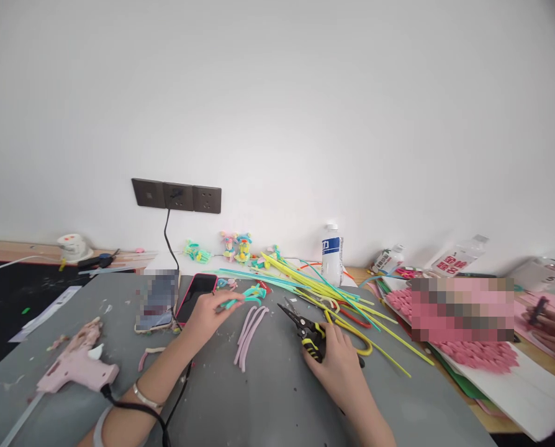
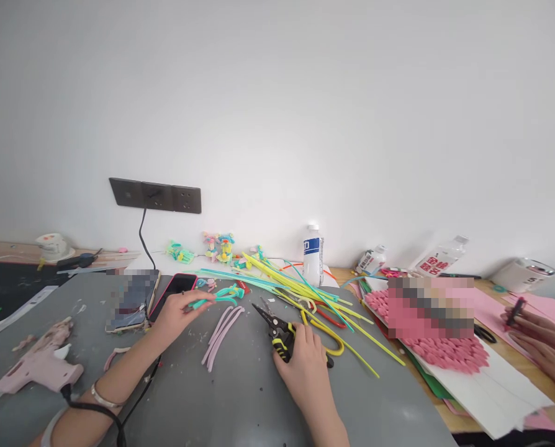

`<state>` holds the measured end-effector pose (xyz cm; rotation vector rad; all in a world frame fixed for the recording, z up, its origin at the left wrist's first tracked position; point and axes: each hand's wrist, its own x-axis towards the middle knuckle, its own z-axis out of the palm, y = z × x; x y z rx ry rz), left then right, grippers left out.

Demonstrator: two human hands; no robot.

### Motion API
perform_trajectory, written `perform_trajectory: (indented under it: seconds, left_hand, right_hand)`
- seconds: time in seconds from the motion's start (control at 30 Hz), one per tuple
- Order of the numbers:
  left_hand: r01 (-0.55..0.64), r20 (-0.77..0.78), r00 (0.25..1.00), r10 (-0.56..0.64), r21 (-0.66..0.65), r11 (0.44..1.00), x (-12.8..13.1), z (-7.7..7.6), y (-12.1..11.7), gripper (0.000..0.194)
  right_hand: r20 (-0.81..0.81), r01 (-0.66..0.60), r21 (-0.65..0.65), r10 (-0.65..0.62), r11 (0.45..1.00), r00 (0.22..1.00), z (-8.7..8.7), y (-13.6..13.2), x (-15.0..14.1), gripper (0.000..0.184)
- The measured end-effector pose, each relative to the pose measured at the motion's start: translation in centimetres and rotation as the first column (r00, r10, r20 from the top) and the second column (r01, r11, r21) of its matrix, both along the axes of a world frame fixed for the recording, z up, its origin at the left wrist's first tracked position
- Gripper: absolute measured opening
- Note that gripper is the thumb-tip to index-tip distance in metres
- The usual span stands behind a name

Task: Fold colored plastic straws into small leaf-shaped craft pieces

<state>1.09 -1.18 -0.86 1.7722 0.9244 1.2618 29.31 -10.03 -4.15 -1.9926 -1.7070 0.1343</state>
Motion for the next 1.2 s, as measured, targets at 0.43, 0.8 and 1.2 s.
perform_trajectory:
  seconds: [0.43, 0.8, 1.2]
  left_hand:
    - [0.367, -0.616, 0.759, -0.210, 0.139, 0.920, -0.5, -0.6, -0.4, 0.059]
    - [0.357, -0.791, 0.583, -0.184, 0.047, 0.933, -0.6, 0.3, -1.2, 0.071]
    - [0.263, -0.682, 0.702, -0.204, -0.017, 0.965, -0.7, 0.0, -0.4, 0.051]
  right_hand:
    - [0.054, 0.064, 0.109, -0.070, 0.992, 0.996, -2.8, 0.3, 0.2, 0.048]
    - [0.110, 0.066, 0.139, -0.082, 0.988, 0.991, -3.3, 0.4, 0.4, 0.050]
    - [-0.002, -0.298, 0.234, 0.307, 0.925, 0.952, 3.5, 7.3, -0.9, 0.019]
